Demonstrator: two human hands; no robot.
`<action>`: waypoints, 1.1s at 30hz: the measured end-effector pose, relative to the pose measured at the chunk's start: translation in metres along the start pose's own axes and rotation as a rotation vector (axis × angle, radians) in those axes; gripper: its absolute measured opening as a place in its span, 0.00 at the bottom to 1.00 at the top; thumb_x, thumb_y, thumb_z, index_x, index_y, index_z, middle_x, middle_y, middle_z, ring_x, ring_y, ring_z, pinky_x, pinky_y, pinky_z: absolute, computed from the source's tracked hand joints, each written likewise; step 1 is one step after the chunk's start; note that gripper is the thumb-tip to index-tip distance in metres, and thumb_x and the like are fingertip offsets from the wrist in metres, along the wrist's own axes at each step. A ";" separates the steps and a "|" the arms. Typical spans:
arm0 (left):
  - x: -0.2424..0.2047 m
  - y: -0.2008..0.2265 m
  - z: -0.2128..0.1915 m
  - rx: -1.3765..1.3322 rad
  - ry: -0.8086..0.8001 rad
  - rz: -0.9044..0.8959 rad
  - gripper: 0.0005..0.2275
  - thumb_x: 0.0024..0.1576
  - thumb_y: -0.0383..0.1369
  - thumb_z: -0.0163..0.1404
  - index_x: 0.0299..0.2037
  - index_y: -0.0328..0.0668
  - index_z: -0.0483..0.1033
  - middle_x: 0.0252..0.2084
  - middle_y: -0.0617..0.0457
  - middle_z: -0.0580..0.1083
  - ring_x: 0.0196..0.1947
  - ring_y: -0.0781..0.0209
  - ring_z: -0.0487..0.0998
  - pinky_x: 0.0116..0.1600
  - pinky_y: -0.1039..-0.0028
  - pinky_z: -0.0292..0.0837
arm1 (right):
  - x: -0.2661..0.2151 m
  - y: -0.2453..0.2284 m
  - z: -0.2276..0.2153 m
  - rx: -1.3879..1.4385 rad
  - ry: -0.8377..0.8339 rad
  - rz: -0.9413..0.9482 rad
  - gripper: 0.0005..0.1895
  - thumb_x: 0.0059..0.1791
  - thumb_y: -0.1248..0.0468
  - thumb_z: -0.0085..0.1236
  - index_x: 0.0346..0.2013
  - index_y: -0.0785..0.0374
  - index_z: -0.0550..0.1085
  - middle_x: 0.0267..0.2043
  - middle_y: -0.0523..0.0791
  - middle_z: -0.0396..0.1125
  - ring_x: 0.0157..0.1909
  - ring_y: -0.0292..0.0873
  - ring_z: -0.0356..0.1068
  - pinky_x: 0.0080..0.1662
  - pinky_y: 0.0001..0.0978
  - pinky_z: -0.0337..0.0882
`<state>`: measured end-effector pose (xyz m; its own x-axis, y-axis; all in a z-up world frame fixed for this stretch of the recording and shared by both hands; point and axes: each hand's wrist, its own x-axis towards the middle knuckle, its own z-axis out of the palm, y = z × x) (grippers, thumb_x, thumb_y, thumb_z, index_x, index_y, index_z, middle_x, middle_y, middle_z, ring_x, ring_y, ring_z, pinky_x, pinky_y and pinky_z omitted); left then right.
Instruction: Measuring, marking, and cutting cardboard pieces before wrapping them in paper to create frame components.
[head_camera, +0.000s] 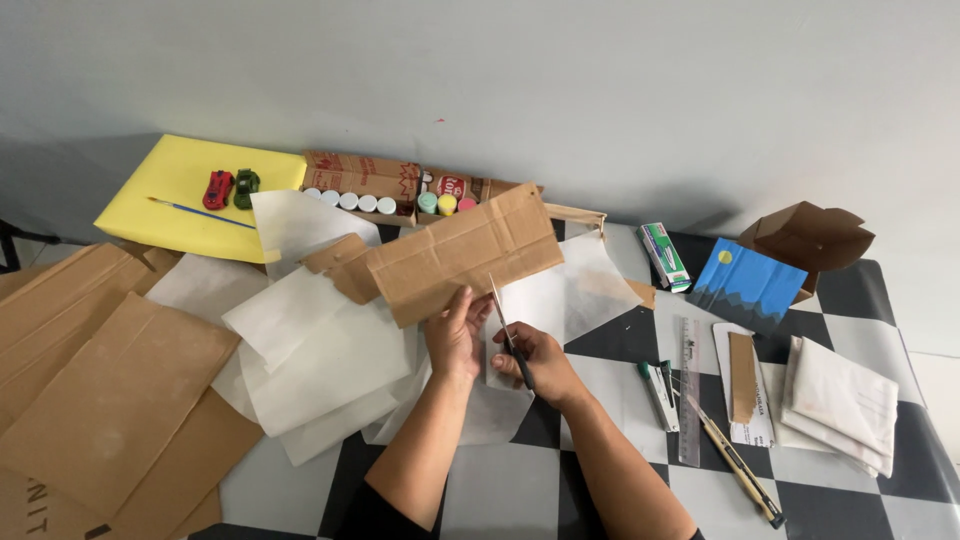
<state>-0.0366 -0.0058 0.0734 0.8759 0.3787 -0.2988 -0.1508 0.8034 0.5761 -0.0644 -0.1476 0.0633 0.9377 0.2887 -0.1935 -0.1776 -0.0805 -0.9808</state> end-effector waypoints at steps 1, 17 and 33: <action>0.006 0.000 -0.004 0.003 -0.003 -0.005 0.07 0.52 0.28 0.64 0.35 0.35 0.79 0.27 0.48 0.78 0.30 0.53 0.84 0.41 0.66 0.82 | -0.002 -0.009 -0.004 0.002 0.006 0.001 0.28 0.37 0.56 0.80 0.43 0.67 0.77 0.22 0.51 0.71 0.21 0.41 0.69 0.22 0.26 0.71; -0.029 0.003 -0.002 0.194 0.036 -0.103 0.16 0.56 0.30 0.60 0.48 0.33 0.68 0.39 0.44 0.72 0.37 0.39 0.83 0.42 0.58 0.84 | -0.012 0.021 -0.118 -1.343 0.629 0.059 0.07 0.47 0.57 0.61 0.38 0.44 0.82 0.31 0.37 0.75 0.38 0.43 0.76 0.39 0.35 0.77; -0.136 -0.009 -0.066 0.601 -0.288 -0.605 0.29 0.57 0.37 0.59 0.64 0.31 0.61 0.55 0.34 0.71 0.40 0.33 0.83 0.36 0.59 0.85 | -0.103 -0.002 -0.201 -1.036 0.821 0.460 0.34 0.38 0.47 0.72 0.56 0.52 0.75 0.51 0.51 0.73 0.58 0.59 0.71 0.56 0.56 0.69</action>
<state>-0.1843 -0.0348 0.0586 0.8208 -0.2261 -0.5245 0.5679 0.4216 0.7070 -0.1009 -0.3695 0.0899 0.8253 -0.5608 -0.0665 -0.5524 -0.7773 -0.3011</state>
